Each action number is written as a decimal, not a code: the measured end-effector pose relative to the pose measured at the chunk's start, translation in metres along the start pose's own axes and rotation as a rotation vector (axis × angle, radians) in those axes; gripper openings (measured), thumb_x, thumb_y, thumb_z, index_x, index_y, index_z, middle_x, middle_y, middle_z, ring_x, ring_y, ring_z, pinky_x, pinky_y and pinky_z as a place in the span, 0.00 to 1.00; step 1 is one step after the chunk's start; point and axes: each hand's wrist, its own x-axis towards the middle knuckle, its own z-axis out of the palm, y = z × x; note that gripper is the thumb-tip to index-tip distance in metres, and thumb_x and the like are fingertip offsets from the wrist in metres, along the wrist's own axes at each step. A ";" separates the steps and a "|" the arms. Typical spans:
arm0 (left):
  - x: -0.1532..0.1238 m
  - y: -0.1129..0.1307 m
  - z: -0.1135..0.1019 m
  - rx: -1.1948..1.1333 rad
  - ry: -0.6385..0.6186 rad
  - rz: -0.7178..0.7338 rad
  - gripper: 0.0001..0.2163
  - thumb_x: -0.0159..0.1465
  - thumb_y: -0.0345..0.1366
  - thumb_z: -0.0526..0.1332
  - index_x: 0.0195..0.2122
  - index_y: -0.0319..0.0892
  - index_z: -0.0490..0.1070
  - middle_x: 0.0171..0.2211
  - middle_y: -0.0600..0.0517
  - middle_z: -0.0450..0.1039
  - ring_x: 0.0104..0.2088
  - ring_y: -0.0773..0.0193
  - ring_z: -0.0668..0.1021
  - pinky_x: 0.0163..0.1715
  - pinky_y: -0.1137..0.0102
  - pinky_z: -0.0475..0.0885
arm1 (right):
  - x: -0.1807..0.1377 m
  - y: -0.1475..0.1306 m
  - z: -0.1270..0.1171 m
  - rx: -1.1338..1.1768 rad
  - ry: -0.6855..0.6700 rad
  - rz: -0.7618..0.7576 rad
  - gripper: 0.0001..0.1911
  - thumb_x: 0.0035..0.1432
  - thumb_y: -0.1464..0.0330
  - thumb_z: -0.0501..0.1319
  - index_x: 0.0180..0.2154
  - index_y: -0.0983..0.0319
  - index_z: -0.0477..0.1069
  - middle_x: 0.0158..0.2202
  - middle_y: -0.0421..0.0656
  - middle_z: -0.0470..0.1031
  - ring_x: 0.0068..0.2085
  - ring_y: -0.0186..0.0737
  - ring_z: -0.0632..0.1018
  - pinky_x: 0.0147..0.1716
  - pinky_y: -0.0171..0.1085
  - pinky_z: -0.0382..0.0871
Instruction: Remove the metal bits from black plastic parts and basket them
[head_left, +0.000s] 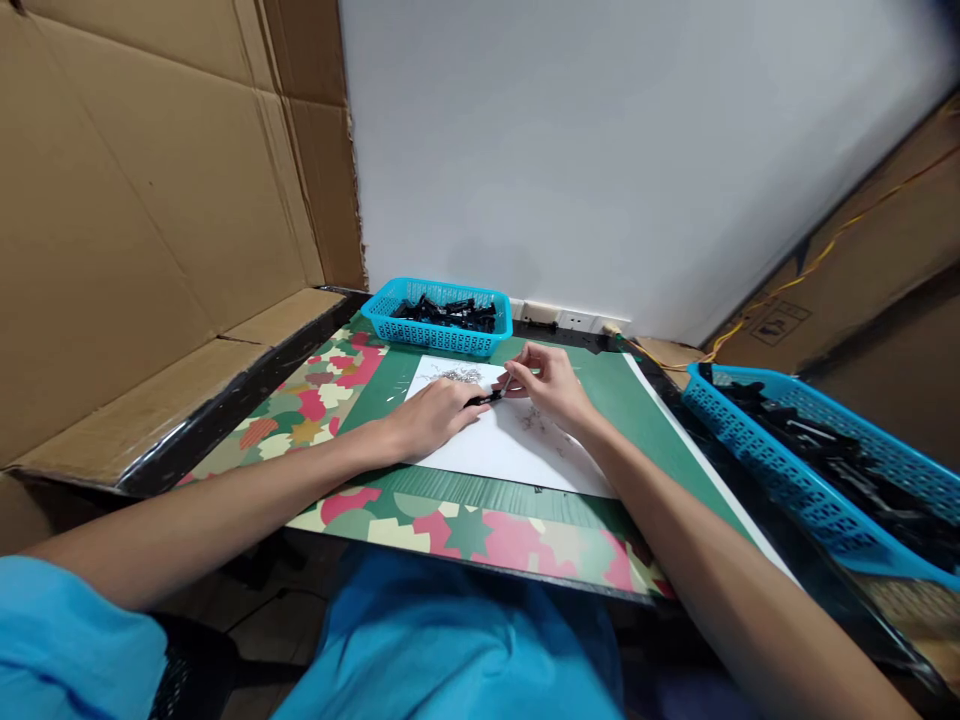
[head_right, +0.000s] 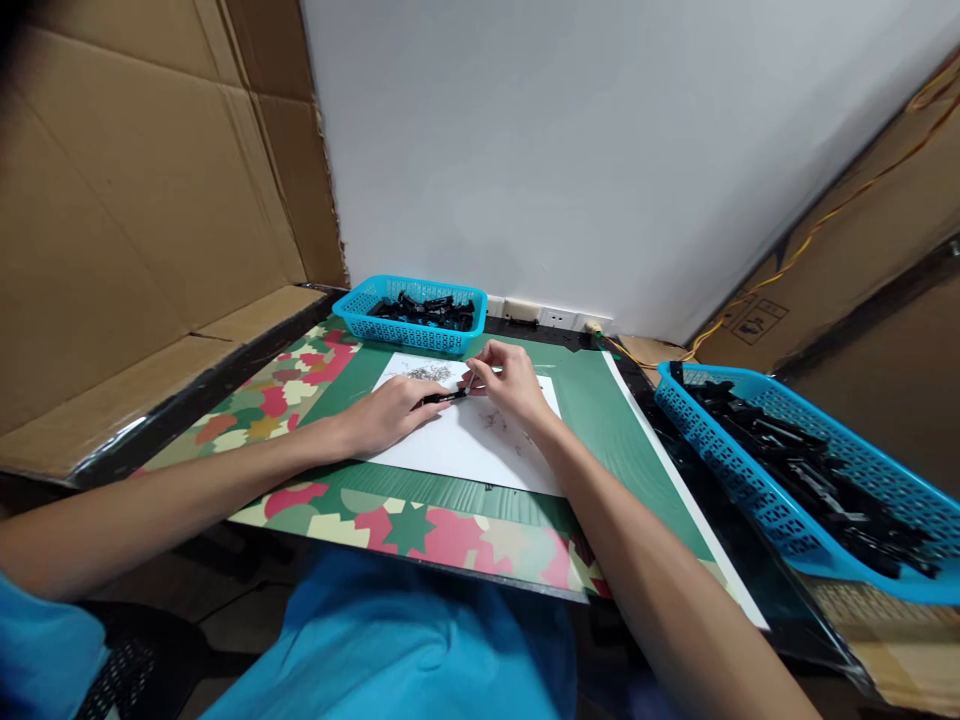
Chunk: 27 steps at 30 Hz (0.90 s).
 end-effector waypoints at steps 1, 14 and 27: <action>0.000 0.000 0.000 0.004 -0.001 0.000 0.14 0.77 0.39 0.56 0.51 0.41 0.80 0.46 0.43 0.83 0.46 0.51 0.82 0.46 0.60 0.72 | 0.000 0.000 0.001 0.012 0.003 0.001 0.22 0.61 0.50 0.70 0.32 0.59 0.67 0.34 0.50 0.84 0.40 0.49 0.87 0.38 0.45 0.86; 0.002 -0.002 0.002 -0.079 0.167 -0.087 0.17 0.75 0.44 0.59 0.57 0.42 0.79 0.54 0.42 0.82 0.51 0.50 0.82 0.52 0.57 0.74 | 0.000 -0.026 -0.035 -0.315 -0.163 -0.078 0.18 0.71 0.55 0.61 0.36 0.62 0.77 0.23 0.38 0.68 0.22 0.32 0.68 0.23 0.36 0.64; 0.004 -0.004 0.000 -0.169 0.283 -0.175 0.13 0.73 0.39 0.62 0.56 0.45 0.76 0.42 0.49 0.81 0.38 0.60 0.79 0.40 0.64 0.71 | -0.003 -0.027 -0.048 -0.599 -0.578 -0.006 0.08 0.58 0.65 0.70 0.39 0.61 0.85 0.24 0.36 0.65 0.26 0.31 0.61 0.27 0.37 0.53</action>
